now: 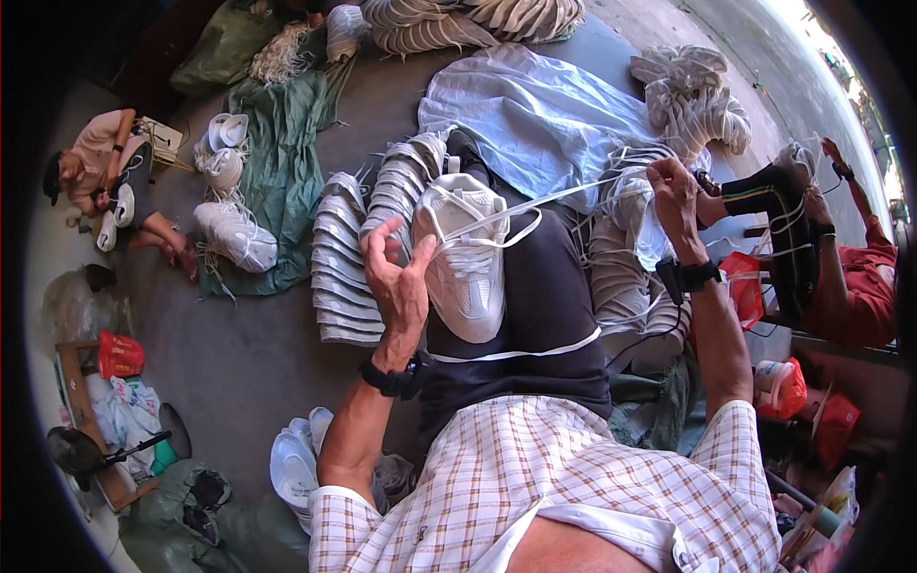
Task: The recorder is lacing several pairs of white shoes in a workshop environment.
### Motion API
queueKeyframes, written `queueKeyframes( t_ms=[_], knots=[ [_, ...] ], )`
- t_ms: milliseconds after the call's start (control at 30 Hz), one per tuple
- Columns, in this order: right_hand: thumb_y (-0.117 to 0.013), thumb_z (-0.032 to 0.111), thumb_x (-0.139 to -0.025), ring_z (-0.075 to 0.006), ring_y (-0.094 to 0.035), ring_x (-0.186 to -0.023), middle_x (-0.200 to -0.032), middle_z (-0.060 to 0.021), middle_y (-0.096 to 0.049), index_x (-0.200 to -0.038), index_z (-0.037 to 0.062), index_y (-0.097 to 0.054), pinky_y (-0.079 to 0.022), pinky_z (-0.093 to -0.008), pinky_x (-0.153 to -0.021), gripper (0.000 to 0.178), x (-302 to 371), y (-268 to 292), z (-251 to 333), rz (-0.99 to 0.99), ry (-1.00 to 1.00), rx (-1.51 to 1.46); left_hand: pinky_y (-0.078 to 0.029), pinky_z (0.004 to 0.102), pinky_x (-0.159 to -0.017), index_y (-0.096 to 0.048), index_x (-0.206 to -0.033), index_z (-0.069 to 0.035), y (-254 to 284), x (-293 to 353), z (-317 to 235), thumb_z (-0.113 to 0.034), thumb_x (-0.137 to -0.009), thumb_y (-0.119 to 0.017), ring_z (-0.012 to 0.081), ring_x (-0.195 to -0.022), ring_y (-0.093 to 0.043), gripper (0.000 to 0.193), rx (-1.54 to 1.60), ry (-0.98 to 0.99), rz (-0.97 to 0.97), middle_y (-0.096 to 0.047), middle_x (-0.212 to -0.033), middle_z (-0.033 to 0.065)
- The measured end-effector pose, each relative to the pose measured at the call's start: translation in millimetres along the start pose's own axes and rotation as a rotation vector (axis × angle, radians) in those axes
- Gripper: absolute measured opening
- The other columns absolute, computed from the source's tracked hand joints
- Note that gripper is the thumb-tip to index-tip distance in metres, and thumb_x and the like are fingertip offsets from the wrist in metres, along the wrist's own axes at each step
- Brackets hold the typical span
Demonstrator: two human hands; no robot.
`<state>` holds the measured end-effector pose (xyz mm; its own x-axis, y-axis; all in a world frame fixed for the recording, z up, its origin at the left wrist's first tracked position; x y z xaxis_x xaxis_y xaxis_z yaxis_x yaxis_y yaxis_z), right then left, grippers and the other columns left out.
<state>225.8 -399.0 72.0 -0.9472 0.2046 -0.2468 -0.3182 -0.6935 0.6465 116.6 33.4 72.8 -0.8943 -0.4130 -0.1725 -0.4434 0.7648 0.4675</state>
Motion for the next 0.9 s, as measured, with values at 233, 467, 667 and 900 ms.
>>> queueKeyframes(
  t_ms=[233, 467, 667, 900],
  knots=[
    [-0.069, 0.014, -0.091, -0.0188, -0.06, -0.073, -0.082, -0.0097, -0.068, -0.094, 0.0, -0.068, -0.047, -0.0333, -0.069, 0.014, 5, -9, -5, 0.021, 0.028, 0.014, -0.047, 0.0243, -0.074, -0.073, -0.097, 0.003, -6, 13, 37, -0.015, -0.09, -0.073, 0.0092, -0.077, -0.061, 0.019, 0.224, 0.272, 0.104, -0.071, -0.083, 0.0022],
    [-0.068, 0.014, -0.091, -0.0169, -0.06, -0.073, -0.082, -0.0097, -0.068, -0.095, -0.0004, -0.069, -0.047, -0.033, -0.068, 0.015, 11, -9, 2, 0.065, -0.029, 0.004, -0.043, 0.0234, -0.066, -0.073, -0.095, 0.004, -1, 15, 47, -0.02, -0.09, -0.075, 0.0065, -0.069, -0.053, 0.024, 0.143, 0.32, 0.182, -0.068, -0.08, 0.0009],
    [-0.069, 0.014, -0.09, -0.0161, -0.06, -0.071, -0.078, -0.0093, -0.068, -0.093, -0.0013, -0.07, -0.048, -0.0321, -0.068, 0.015, 15, -9, -3, 0.024, -0.065, -0.056, -0.028, 0.0228, -0.049, -0.062, -0.107, -0.002, -15, 27, 56, -0.022, -0.099, -0.066, 0.0041, -0.054, -0.032, 0.022, 1.288, 0.842, 0.575, -0.051, -0.077, -0.0026],
    [-0.069, 0.013, -0.089, -0.0167, -0.06, -0.071, -0.079, -0.0109, -0.068, -0.095, -0.0009, -0.069, -0.048, -0.0327, -0.068, 0.015, 16, -13, -19, 0.054, -0.041, -0.017, -0.023, 0.0234, -0.047, -0.061, -0.102, -0.004, -34, 32, 35, -0.029, -0.104, -0.056, 0.0074, -0.052, -0.026, 0.026, 1.861, 0.94, 0.647, -0.038, -0.069, -0.0031]
  ],
)
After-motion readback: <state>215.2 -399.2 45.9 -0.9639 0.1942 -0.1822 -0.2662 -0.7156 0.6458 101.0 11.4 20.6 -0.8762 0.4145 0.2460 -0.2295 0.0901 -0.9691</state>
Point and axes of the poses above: each hand's wrist, its own x-axis away from the middle knuckle, its own y-axis out of the back of the hand, z = x × y, the point moved 5 cm from there along -x, towards the middle knuckle
